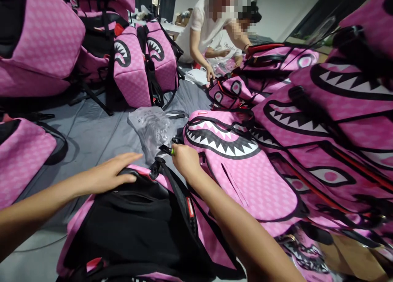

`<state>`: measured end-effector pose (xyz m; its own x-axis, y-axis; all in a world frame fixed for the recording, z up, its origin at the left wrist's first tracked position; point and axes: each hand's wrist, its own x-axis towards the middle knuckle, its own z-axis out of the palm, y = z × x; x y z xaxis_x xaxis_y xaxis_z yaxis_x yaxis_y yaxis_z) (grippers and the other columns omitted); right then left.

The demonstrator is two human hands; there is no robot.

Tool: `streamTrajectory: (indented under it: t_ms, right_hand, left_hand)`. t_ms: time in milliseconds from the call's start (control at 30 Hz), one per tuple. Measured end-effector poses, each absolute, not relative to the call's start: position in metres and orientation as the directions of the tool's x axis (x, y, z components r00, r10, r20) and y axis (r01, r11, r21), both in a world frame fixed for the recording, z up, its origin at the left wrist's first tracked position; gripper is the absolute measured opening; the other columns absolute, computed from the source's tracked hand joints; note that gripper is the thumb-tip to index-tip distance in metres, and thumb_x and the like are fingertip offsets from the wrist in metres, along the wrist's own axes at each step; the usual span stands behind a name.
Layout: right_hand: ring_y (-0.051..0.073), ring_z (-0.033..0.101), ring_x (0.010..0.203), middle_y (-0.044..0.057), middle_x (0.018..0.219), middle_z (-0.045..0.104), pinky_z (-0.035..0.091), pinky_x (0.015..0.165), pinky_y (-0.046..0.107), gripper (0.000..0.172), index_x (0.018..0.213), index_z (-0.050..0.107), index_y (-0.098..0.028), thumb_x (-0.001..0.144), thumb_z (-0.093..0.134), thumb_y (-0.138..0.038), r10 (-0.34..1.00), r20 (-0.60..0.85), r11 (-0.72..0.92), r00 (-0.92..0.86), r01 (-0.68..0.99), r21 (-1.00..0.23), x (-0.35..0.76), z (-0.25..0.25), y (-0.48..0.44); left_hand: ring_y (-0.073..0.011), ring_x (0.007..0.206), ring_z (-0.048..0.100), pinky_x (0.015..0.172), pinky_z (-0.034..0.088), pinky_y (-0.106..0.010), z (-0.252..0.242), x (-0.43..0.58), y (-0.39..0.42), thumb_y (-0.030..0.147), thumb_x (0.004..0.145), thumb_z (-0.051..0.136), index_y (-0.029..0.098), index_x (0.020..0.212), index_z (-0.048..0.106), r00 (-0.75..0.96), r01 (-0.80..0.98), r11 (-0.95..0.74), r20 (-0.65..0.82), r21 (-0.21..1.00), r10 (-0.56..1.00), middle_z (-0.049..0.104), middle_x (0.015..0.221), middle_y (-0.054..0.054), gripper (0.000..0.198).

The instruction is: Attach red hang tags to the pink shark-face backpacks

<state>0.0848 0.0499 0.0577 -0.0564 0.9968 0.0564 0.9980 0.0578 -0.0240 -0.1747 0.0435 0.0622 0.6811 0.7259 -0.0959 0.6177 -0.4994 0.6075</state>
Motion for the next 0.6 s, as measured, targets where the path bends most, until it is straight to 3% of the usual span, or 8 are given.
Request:
streamTrajectory:
  t_ms: [67,133,200,300,367,433,500,600]
  right_hand:
    - [0.019,0.067,0.068,0.004,0.072,0.071,0.043,0.058,0.025,0.016,0.09,0.071,-0.018,0.087,0.056,-0.021,0.991,0.132,0.064,-0.031,0.966,-0.252,0.085,0.075,0.025]
    - [0.015,0.061,0.054,-0.001,0.057,0.064,0.039,0.05,0.023,0.018,0.079,0.07,-0.019,0.088,0.06,-0.031,0.979,0.191,0.153,-0.067,0.862,-0.483,0.079,0.09,0.001]
    - [0.012,0.058,0.049,-0.002,0.054,0.061,0.039,0.047,0.021,0.023,0.073,0.068,-0.019,0.088,0.061,-0.035,0.951,0.275,0.284,-0.141,0.75,-0.597,0.071,0.1,-0.019]
    - [0.013,0.067,0.064,0.001,0.074,0.071,0.05,0.058,0.022,0.014,0.084,0.069,-0.02,0.09,0.057,-0.024,0.842,0.473,0.511,-0.259,0.664,-0.546,0.06,0.109,-0.041]
    - [0.015,0.07,0.084,0.004,0.094,0.073,0.055,0.072,0.024,0.019,0.098,0.068,-0.02,0.091,0.051,-0.014,0.756,0.566,0.619,-0.328,0.638,-0.457,0.057,0.112,-0.052]
    - [0.015,0.068,0.092,0.006,0.103,0.071,0.055,0.077,0.025,0.028,0.106,0.066,-0.018,0.089,0.047,-0.006,0.701,0.608,0.666,-0.373,0.647,-0.372,0.057,0.113,-0.059]
    - [0.014,0.067,0.083,0.006,0.095,0.07,0.054,0.069,0.024,0.028,0.102,0.066,-0.017,0.087,0.047,-0.002,0.668,0.634,0.671,-0.39,0.684,-0.287,0.056,0.112,-0.064]
    - [0.013,0.061,0.064,0.005,0.074,0.064,0.047,0.056,0.024,0.014,0.087,0.064,-0.015,0.087,0.053,-0.007,0.638,0.677,0.647,-0.367,0.733,-0.211,0.053,0.107,-0.069]
  left_hand:
    - [-0.0246,0.128,0.05,0.109,0.039,-0.045,0.073,-0.168,0.044,0.04,0.091,0.052,0.019,0.135,0.052,0.572,0.559,-0.444,0.062,0.7,0.818,0.055,0.138,-0.011,0.049]
    - [-0.0204,0.11,0.061,0.095,0.049,-0.036,0.082,-0.158,0.039,0.038,0.087,0.06,0.019,0.123,0.06,0.494,0.458,-0.408,0.156,0.789,0.855,0.065,0.122,-0.008,0.042]
    - [-0.0163,0.091,0.066,0.077,0.052,-0.028,0.089,-0.148,0.029,0.032,0.082,0.067,0.02,0.109,0.066,0.51,0.341,-0.431,0.221,0.835,0.831,0.071,0.104,-0.004,0.03]
    - [-0.0126,0.078,0.066,0.071,0.051,-0.024,0.094,-0.142,0.009,0.018,0.086,0.059,0.018,0.086,0.068,0.521,0.206,-0.635,0.466,0.745,0.715,0.071,0.085,-0.002,0.01]
    - [-0.0123,0.08,0.068,0.074,0.053,-0.024,0.095,-0.145,-0.002,0.009,0.087,0.051,0.018,0.087,0.068,0.472,0.152,-0.787,0.655,0.599,0.59,0.072,0.086,-0.003,0.019]
    - [-0.0134,0.087,0.069,0.078,0.055,-0.026,0.093,-0.151,-0.008,0.005,0.086,0.051,0.019,0.097,0.066,0.452,0.125,-0.875,0.758,0.468,0.47,0.073,0.093,-0.005,0.023]
    - [-0.0144,0.091,0.069,0.08,0.055,-0.028,0.091,-0.156,-0.012,0.003,0.085,0.053,0.019,0.104,0.065,0.465,0.118,-0.904,0.781,0.412,0.417,0.074,0.097,-0.005,0.028]
    - [-0.0154,0.094,0.07,0.083,0.056,-0.029,0.09,-0.16,-0.015,0.002,0.086,0.052,0.019,0.106,0.066,0.474,0.157,-0.884,0.752,0.441,0.459,0.074,0.101,-0.007,0.03]
